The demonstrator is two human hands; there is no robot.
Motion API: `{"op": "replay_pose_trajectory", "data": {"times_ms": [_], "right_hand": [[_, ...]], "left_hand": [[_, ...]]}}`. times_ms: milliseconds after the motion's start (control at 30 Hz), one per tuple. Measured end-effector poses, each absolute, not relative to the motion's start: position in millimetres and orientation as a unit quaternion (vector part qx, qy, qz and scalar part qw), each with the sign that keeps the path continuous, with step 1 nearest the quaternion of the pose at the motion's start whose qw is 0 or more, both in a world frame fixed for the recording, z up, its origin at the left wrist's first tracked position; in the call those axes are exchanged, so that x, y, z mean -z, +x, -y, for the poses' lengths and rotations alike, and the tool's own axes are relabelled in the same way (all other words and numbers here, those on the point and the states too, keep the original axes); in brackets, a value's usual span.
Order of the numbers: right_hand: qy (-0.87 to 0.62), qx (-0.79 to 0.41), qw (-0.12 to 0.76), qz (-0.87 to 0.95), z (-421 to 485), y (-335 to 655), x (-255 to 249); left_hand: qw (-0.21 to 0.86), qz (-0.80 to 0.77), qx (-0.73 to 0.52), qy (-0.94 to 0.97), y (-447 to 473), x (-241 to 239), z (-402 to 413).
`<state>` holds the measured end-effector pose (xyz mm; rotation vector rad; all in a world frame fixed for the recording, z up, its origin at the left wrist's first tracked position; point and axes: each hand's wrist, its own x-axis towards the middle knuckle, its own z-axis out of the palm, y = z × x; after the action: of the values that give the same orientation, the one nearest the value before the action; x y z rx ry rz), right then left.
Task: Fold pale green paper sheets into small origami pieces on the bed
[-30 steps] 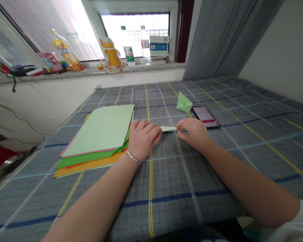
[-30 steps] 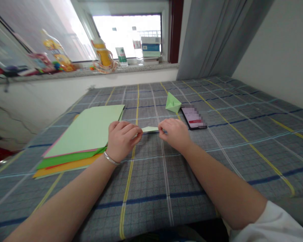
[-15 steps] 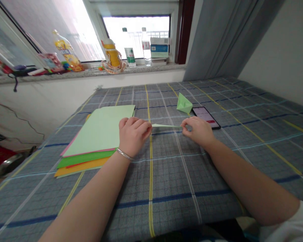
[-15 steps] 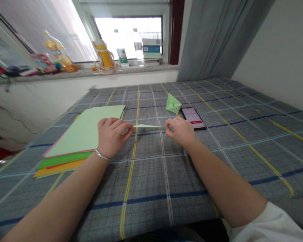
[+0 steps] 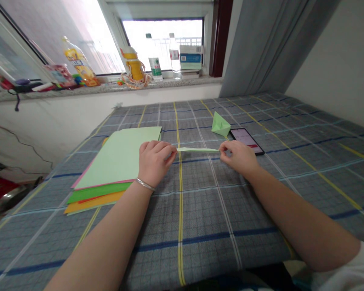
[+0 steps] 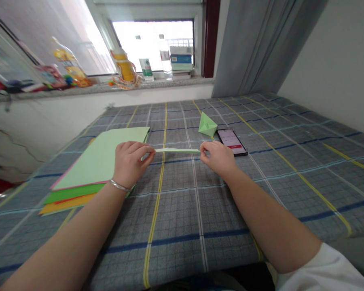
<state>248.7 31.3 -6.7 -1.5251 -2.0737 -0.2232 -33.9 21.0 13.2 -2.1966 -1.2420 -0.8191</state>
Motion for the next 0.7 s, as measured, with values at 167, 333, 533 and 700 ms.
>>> {"op": "replay_pose_trajectory", "data": {"times_ms": [167, 333, 533, 700], "right_hand": [[-0.582, 0.086, 0.281, 0.758, -29.6, 246.8, 4.1], [-0.613, 0.023, 0.334, 0.716, -29.3, 249.8, 2.5], [-0.575, -0.216, 0.462, 0.64, -41.6, 254.7, 16.7], [-0.522, -0.381, 0.521, 0.558, -57.2, 255.2, 34.5]], "left_hand": [[0.239, 0.425, 0.311, -0.816, -34.9, -10.9, -23.5], [0.261, 0.372, 0.327, -0.829, -29.6, -7.9, -20.1], [0.29, 0.318, 0.244, -0.869, -13.7, -2.8, -12.4], [0.222, 0.32, 0.15, -0.908, -8.8, -2.3, -12.8]]}}
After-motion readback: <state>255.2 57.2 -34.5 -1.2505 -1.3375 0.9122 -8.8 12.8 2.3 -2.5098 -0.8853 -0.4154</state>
